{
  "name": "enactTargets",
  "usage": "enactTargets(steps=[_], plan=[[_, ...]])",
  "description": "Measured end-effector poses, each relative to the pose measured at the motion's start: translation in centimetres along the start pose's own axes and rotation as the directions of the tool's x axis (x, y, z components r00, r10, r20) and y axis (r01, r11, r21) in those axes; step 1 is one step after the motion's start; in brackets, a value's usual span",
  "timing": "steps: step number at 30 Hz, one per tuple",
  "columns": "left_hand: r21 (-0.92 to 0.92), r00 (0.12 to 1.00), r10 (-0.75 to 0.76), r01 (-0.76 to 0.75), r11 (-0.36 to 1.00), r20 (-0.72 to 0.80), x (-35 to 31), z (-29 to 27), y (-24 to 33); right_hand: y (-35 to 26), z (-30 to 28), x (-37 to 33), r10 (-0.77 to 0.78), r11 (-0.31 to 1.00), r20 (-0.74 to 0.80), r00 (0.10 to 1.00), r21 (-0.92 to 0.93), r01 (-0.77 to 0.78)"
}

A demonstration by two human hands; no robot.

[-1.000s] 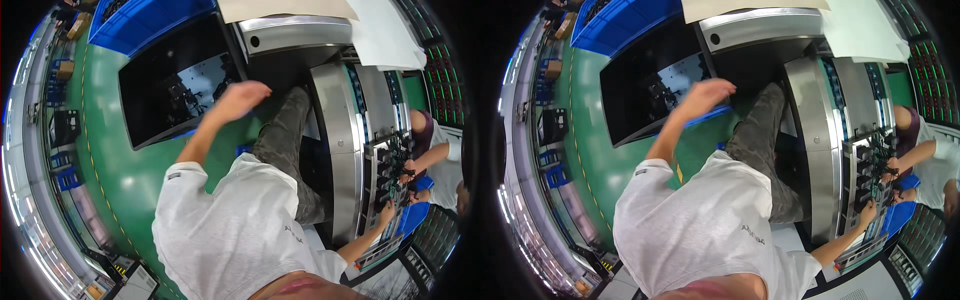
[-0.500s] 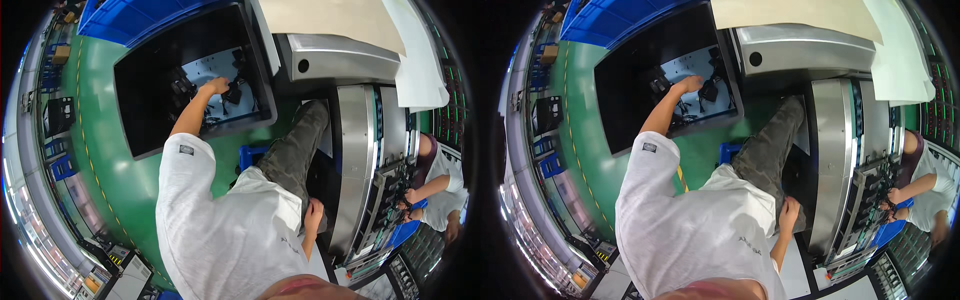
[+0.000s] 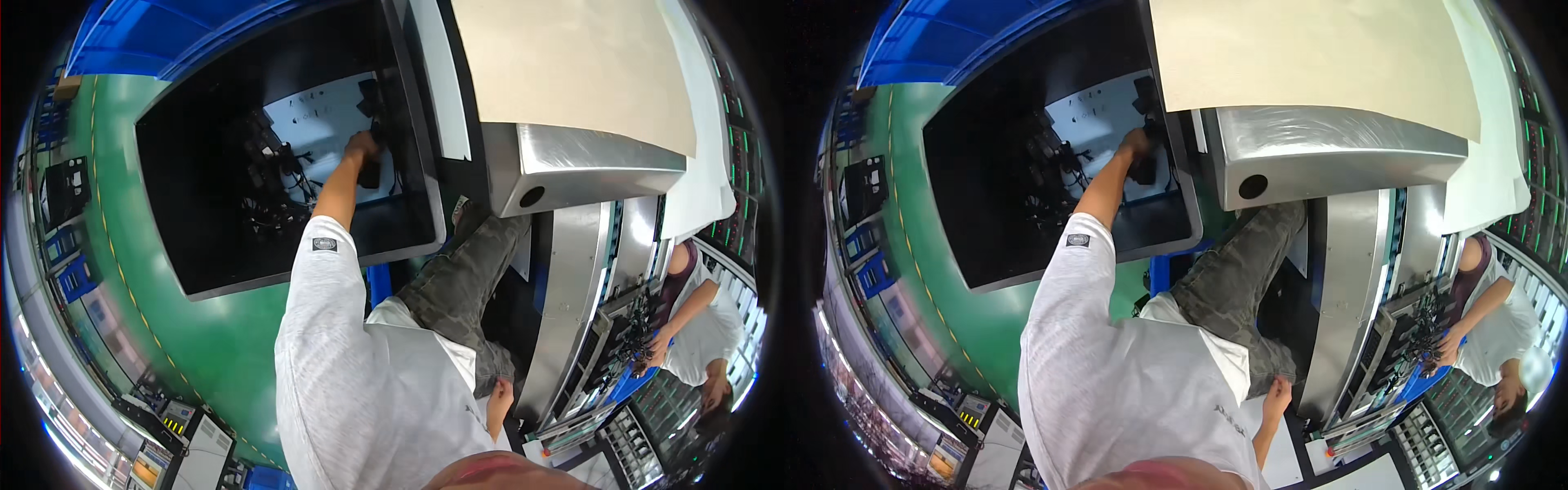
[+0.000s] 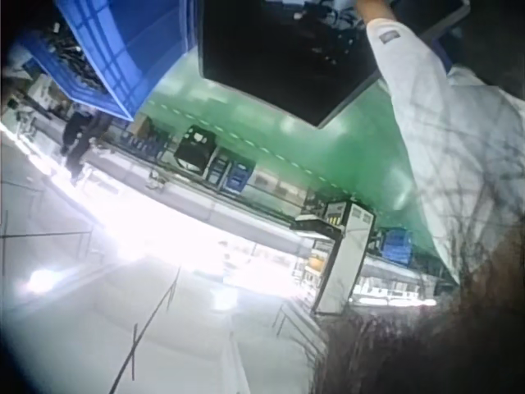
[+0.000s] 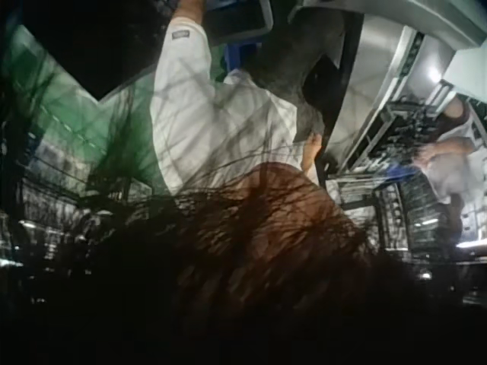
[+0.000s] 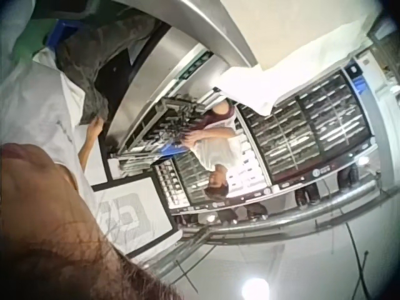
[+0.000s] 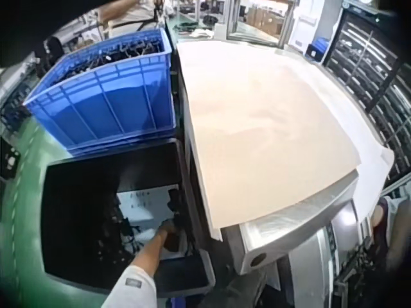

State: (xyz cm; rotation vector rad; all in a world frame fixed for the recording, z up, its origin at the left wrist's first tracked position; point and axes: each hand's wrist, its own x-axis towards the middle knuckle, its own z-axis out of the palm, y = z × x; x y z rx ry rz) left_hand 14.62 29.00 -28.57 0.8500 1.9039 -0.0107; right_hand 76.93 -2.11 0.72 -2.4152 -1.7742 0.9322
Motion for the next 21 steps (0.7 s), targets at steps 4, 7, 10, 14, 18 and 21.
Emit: enactTargets(steps=[4, 7, 10, 14, 18, 21], plan=[[-0.44, 0.97, 0.096, 0.013, 0.898, 0.225, -0.5, 0.5, -0.4, -0.4, -0.4, 0.4, 0.057, 0.998, 0.011, 0.998, -0.011, -0.057], [-0.678, 0.968, 0.187, -0.026, 0.734, 0.165, -1.8, 0.7, 0.5, 0.1, -0.2, 0.8, 0.075, 0.997, 0.006, 0.997, -0.011, -0.074], [-0.784, 0.969, 0.239, -0.104, 0.612, 0.059, -2.6, 1.5, 1.2, 1.3, -0.1, 1.2, 0.041, 0.999, 0.014, 0.999, -0.023, -0.041], [-0.806, 0.962, 0.251, -0.234, 0.544, -0.11, -2.1, 2.1, 1.2, 1.9, 0.4, 1.8, 0.038, 0.999, 0.038, 0.999, 0.008, -0.039], [-0.824, 0.983, 0.156, -0.163, 0.543, -0.092, -2.4, 0.5, 2.3, 1.7, 0.6, 1.2, 0.038, 0.999, 0.029, 0.999, 0.029, -0.039], [-0.805, 0.988, 0.145, -0.049, 0.591, 0.047, -2.5, -2.1, 3.2, 0.7, 0.7, 1.0, -0.025, 1.0, -0.064, 0.998, 0.017, 0.026]])
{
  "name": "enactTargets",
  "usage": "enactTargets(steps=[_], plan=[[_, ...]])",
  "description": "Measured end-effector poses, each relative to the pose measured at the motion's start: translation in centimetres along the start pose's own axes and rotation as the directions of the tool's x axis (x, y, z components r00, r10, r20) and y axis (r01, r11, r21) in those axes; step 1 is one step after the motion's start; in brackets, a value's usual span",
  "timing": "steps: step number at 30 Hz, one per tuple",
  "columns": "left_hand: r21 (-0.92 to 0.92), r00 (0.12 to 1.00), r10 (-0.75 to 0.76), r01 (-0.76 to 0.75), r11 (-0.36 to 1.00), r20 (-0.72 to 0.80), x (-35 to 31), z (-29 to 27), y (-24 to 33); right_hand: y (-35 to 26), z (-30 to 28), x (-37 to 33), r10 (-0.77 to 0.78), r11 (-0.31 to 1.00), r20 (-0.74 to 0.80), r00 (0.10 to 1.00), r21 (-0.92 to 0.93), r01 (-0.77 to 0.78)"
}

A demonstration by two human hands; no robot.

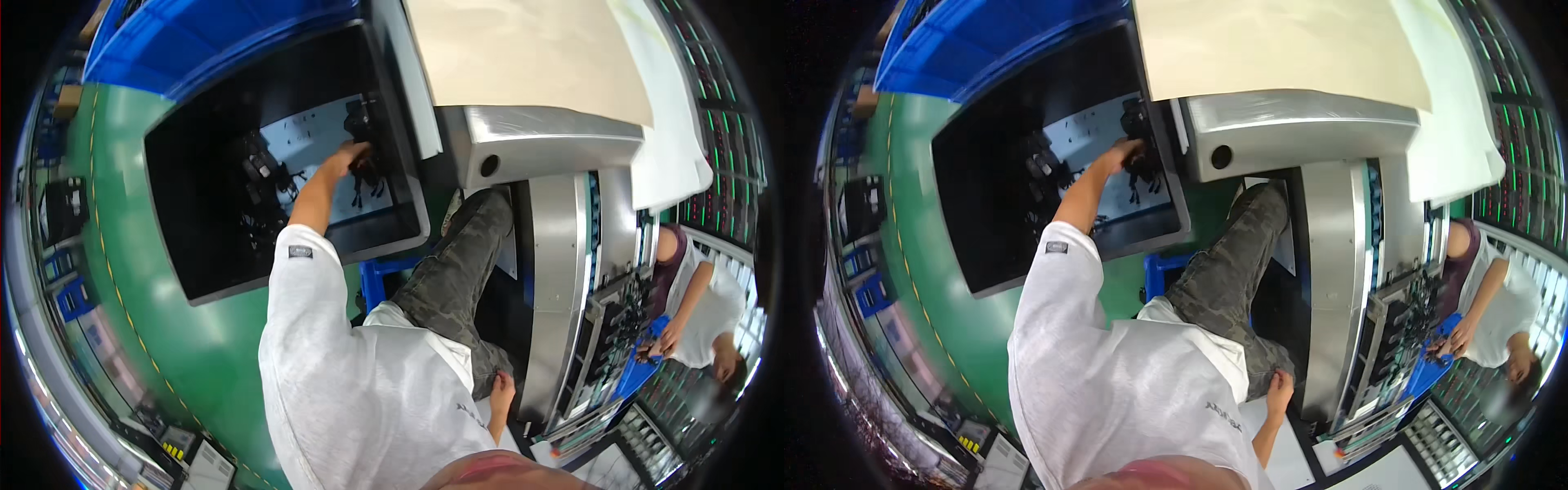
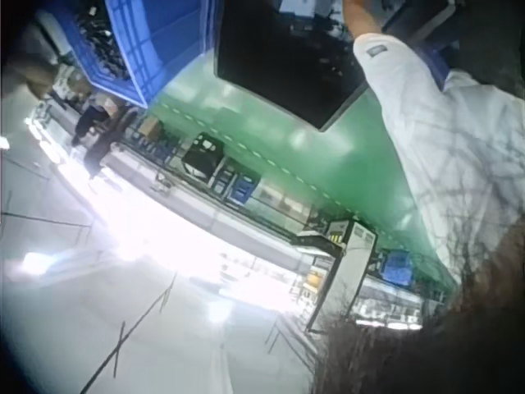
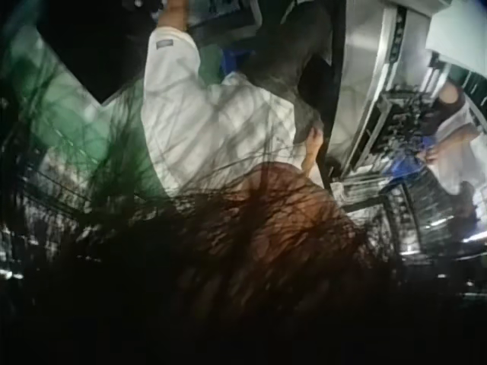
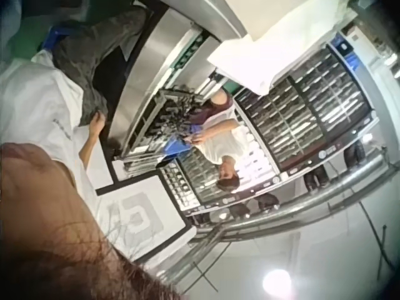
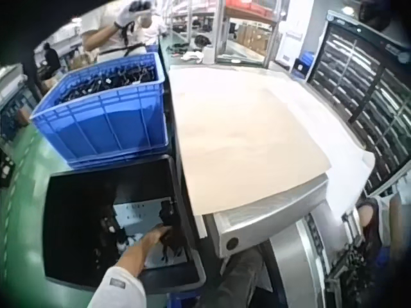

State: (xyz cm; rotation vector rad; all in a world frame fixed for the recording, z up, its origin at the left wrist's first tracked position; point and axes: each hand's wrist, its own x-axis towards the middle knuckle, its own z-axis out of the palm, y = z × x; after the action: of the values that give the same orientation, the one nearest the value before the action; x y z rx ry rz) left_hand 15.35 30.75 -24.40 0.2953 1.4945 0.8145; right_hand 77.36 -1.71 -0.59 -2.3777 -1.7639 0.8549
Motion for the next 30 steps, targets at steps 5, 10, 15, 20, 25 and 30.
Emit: enactTargets(steps=[5, 10, 15, 20, 25, 30], plan=[[-0.135, 0.994, 0.06, -0.047, 0.99, 0.088, -3.0, -4.1, -0.4, 1.6, 0.8, 0.7, -0.088, 0.996, -0.09, 0.992, -0.017, 0.087], [-0.176, 0.982, 0.183, -0.189, 0.966, -0.05, -11.0, -2.2, 4.8, 1.8, 1.0, -0.6, -0.006, 1.0, -0.192, 0.981, 0.01, 0.008], [-0.104, 0.897, 0.412, -0.43, 0.897, -0.157, -15.8, -4.4, 8.5, 2.2, 3.7, -0.7, 0.07, 0.996, -0.328, 0.942, 0.067, -0.051], [-0.29, 0.8, 0.556, -0.6, 0.746, -0.226, -22.6, -4.8, 12.3, 2.2, 4.4, -0.5, 0.149, 0.982, -0.372, 0.916, 0.167, -0.092], [-0.225, 0.69, 0.676, -0.724, 0.653, -0.259, -29.1, -4.2, 16.4, 2.2, 4.5, -0.8, 0.191, 0.968, -0.416, 0.889, 0.23, -0.1], [-0.149, 0.523, 0.695, -0.838, 0.525, -0.494, -39.6, 2.1, 19.3, 2.3, 4.1, -1.7, 0.168, 0.974, -0.44, 0.882, 0.214, -0.079]])
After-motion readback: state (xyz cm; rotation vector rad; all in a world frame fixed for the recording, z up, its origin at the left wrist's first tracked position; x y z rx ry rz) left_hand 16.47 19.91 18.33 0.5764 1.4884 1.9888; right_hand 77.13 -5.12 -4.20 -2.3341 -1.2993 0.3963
